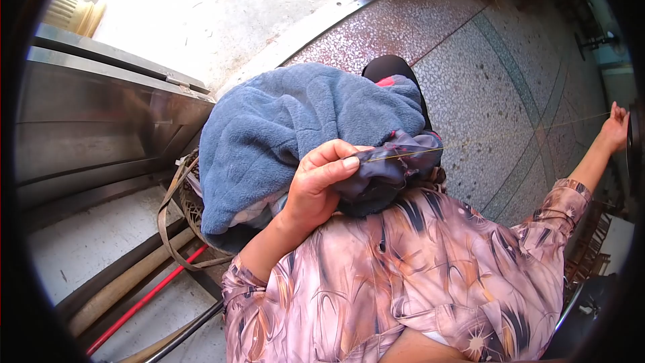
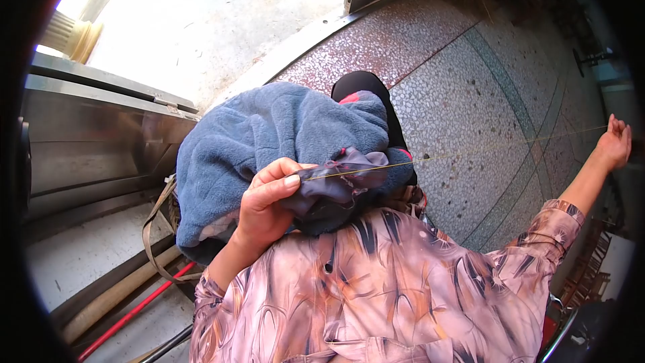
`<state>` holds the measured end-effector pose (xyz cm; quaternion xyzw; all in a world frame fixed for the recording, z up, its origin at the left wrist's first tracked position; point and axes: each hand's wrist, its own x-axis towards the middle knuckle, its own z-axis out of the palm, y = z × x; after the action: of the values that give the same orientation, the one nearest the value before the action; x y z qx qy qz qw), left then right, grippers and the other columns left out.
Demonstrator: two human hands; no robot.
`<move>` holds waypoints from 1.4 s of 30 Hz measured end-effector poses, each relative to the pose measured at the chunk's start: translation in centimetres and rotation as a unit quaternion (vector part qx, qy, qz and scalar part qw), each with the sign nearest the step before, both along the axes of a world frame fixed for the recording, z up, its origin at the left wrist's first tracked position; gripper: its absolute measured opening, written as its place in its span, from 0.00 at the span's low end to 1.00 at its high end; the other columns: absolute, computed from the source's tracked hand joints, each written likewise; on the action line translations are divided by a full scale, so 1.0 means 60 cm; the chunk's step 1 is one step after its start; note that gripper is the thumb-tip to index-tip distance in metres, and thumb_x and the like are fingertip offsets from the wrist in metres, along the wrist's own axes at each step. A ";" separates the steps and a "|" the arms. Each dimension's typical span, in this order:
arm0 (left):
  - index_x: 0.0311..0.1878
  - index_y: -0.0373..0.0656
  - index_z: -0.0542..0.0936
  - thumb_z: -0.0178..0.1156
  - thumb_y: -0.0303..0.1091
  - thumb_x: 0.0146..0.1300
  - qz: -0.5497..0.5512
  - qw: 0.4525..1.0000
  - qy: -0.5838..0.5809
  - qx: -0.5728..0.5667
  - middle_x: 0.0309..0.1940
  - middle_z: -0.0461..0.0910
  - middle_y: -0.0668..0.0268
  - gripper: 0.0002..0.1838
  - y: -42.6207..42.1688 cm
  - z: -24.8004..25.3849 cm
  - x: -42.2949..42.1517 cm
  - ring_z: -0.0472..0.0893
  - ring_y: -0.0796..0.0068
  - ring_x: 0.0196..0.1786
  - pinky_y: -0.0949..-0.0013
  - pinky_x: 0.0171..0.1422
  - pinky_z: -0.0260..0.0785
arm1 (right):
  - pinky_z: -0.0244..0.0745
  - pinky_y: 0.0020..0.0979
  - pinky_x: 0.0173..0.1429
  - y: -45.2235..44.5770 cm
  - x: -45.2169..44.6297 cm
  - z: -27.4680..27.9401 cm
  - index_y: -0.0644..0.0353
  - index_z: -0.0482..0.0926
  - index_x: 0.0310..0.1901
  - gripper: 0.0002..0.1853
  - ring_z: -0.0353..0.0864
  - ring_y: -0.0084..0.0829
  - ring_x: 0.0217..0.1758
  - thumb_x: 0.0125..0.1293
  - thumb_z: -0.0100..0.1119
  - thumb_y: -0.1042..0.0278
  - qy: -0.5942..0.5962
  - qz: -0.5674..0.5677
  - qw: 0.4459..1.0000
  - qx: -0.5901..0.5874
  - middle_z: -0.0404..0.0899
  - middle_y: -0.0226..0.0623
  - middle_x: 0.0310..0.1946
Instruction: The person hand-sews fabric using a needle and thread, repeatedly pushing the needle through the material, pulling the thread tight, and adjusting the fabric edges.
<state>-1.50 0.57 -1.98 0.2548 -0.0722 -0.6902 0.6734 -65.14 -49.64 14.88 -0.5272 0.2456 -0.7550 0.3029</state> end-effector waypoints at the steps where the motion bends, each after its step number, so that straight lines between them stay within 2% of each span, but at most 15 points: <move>1: 0.40 0.37 0.78 0.58 0.27 0.61 0.003 1.000 0.003 0.002 0.48 0.80 0.56 0.06 0.001 0.000 -0.001 0.79 0.70 0.49 0.68 0.58 0.69 | 0.71 0.57 0.60 0.000 0.005 -0.008 0.83 0.71 0.47 0.13 0.81 0.48 0.32 0.61 0.49 0.84 0.000 0.001 1.000 0.000 0.79 0.59 0.34; 3: 0.40 0.38 0.78 0.58 0.26 0.61 0.008 1.000 0.005 0.004 0.47 0.80 0.56 0.05 0.002 0.001 -0.001 0.79 0.71 0.49 0.68 0.58 0.69 | 0.68 0.54 0.64 0.003 0.026 -0.020 0.82 0.71 0.49 0.14 0.80 0.43 0.35 0.62 0.50 0.83 0.050 0.025 0.994 0.094 0.78 0.55 0.34; 6: 0.43 0.37 0.79 0.59 0.26 0.61 0.001 1.000 -0.005 0.002 0.48 0.80 0.57 0.07 0.000 0.008 -0.005 0.79 0.73 0.49 0.69 0.59 0.69 | 0.68 0.35 0.62 0.219 0.378 -0.027 0.73 0.71 0.54 0.16 0.74 0.25 0.32 0.67 0.50 0.74 0.213 0.293 0.914 0.184 0.74 0.38 0.34; 9: 0.43 0.36 0.80 0.60 0.27 0.62 0.009 0.997 -0.068 0.023 0.44 0.80 0.63 0.08 -0.004 0.015 -0.018 0.78 0.78 0.45 0.74 0.55 0.68 | 0.72 0.19 0.23 0.433 0.642 -0.044 0.68 0.75 0.46 0.10 0.74 0.19 0.17 0.68 0.49 0.73 0.364 0.365 0.831 0.213 0.79 0.41 0.32; 10: 0.42 0.36 0.80 0.60 0.27 0.62 0.029 0.992 -0.121 0.006 0.41 0.80 0.66 0.07 -0.006 0.011 -0.020 0.77 0.80 0.42 0.76 0.51 0.67 | 0.71 0.19 0.21 0.471 0.689 -0.056 0.68 0.77 0.42 0.09 0.76 0.20 0.18 0.68 0.50 0.73 0.370 0.439 0.782 0.242 0.81 0.45 0.34; 15: 0.40 0.36 0.80 0.60 0.27 0.62 0.032 0.979 -0.203 0.008 0.36 0.77 0.67 0.06 0.000 0.011 -0.017 0.75 0.80 0.38 0.77 0.46 0.67 | 0.77 0.19 0.29 0.546 0.772 -0.120 0.68 0.77 0.40 0.05 0.81 0.22 0.26 0.66 0.55 0.78 0.332 0.625 0.579 0.405 0.78 0.40 0.44; 16: 0.40 0.36 0.80 0.61 0.27 0.62 0.025 0.978 -0.205 0.024 0.36 0.78 0.68 0.06 0.003 0.013 -0.017 0.75 0.82 0.38 0.78 0.45 0.67 | 0.75 0.18 0.30 0.553 0.776 -0.119 0.66 0.78 0.40 0.04 0.80 0.19 0.28 0.67 0.54 0.76 0.358 0.626 0.552 0.419 0.78 0.35 0.38; 19: 0.40 0.37 0.81 0.62 0.28 0.61 0.007 0.974 -0.222 0.053 0.36 0.78 0.70 0.06 0.006 0.013 -0.015 0.75 0.84 0.37 0.80 0.43 0.66 | 0.71 0.17 0.31 0.546 0.769 -0.143 0.65 0.78 0.40 0.04 0.76 0.16 0.27 0.67 0.54 0.76 0.428 0.618 0.580 0.314 0.77 0.30 0.33; 26: 0.40 0.37 0.81 0.64 0.29 0.61 -0.035 0.972 -0.209 0.097 0.35 0.78 0.72 0.07 -0.003 0.021 -0.011 0.75 0.86 0.37 0.82 0.42 0.66 | 0.68 0.16 0.31 0.520 0.751 -0.168 0.65 0.79 0.39 0.05 0.72 0.14 0.26 0.67 0.55 0.73 0.419 0.575 0.629 0.313 0.76 0.28 0.28; 30: 0.40 0.36 0.81 0.63 0.28 0.61 0.001 0.962 -0.270 0.046 0.35 0.78 0.70 0.07 -0.006 0.001 -0.016 0.75 0.85 0.37 0.81 0.43 0.66 | 0.68 0.17 0.31 0.514 0.745 -0.184 0.65 0.78 0.39 0.05 0.72 0.15 0.26 0.67 0.55 0.74 0.414 0.596 0.592 0.350 0.76 0.30 0.30; 35: 0.39 0.35 0.80 0.61 0.28 0.62 0.002 0.986 -0.164 0.008 0.43 0.78 0.68 0.06 -0.012 0.009 -0.014 0.75 0.83 0.45 0.79 0.51 0.65 | 0.68 0.17 0.30 0.519 0.760 -0.138 0.66 0.77 0.38 0.04 0.71 0.15 0.26 0.67 0.53 0.78 0.416 0.462 0.766 0.166 0.73 0.33 0.35; 37: 0.39 0.35 0.80 0.61 0.28 0.62 0.013 0.988 -0.155 0.002 0.45 0.78 0.66 0.06 -0.012 0.008 -0.016 0.75 0.81 0.46 0.76 0.53 0.65 | 0.68 0.16 0.31 0.533 0.765 -0.092 0.65 0.78 0.38 0.04 0.71 0.14 0.28 0.67 0.52 0.78 0.396 0.463 0.769 0.191 0.74 0.31 0.33; 39: 0.38 0.36 0.80 0.61 0.28 0.61 0.025 0.989 -0.145 -0.005 0.46 0.77 0.64 0.06 -0.012 0.008 -0.015 0.75 0.79 0.48 0.74 0.55 0.65 | 0.68 0.20 0.31 0.543 0.771 -0.067 0.65 0.78 0.38 0.03 0.73 0.18 0.28 0.65 0.55 0.79 0.427 0.512 0.701 0.252 0.74 0.32 0.29; 40: 0.38 0.36 0.80 0.61 0.28 0.61 0.019 0.991 -0.132 -0.011 0.47 0.77 0.62 0.06 -0.011 0.010 -0.013 0.75 0.77 0.49 0.72 0.56 0.65 | 0.69 0.25 0.31 0.539 0.784 -0.075 0.66 0.78 0.37 0.03 0.75 0.25 0.27 0.61 0.58 0.79 0.491 0.519 0.693 0.099 0.75 0.35 0.26; 42: 0.37 0.36 0.79 0.60 0.28 0.61 0.015 0.993 -0.118 -0.017 0.48 0.77 0.60 0.06 -0.010 0.010 -0.011 0.75 0.75 0.50 0.70 0.58 0.65 | 0.70 0.28 0.32 0.550 0.799 -0.096 0.65 0.78 0.37 0.05 0.77 0.30 0.28 0.58 0.59 0.80 0.501 0.542 0.673 0.050 0.77 0.39 0.27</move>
<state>-2.13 -0.01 -1.37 0.3241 -0.1590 -0.6439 0.6746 -17.22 -16.64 9.15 -0.8510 0.0684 -0.0675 0.5163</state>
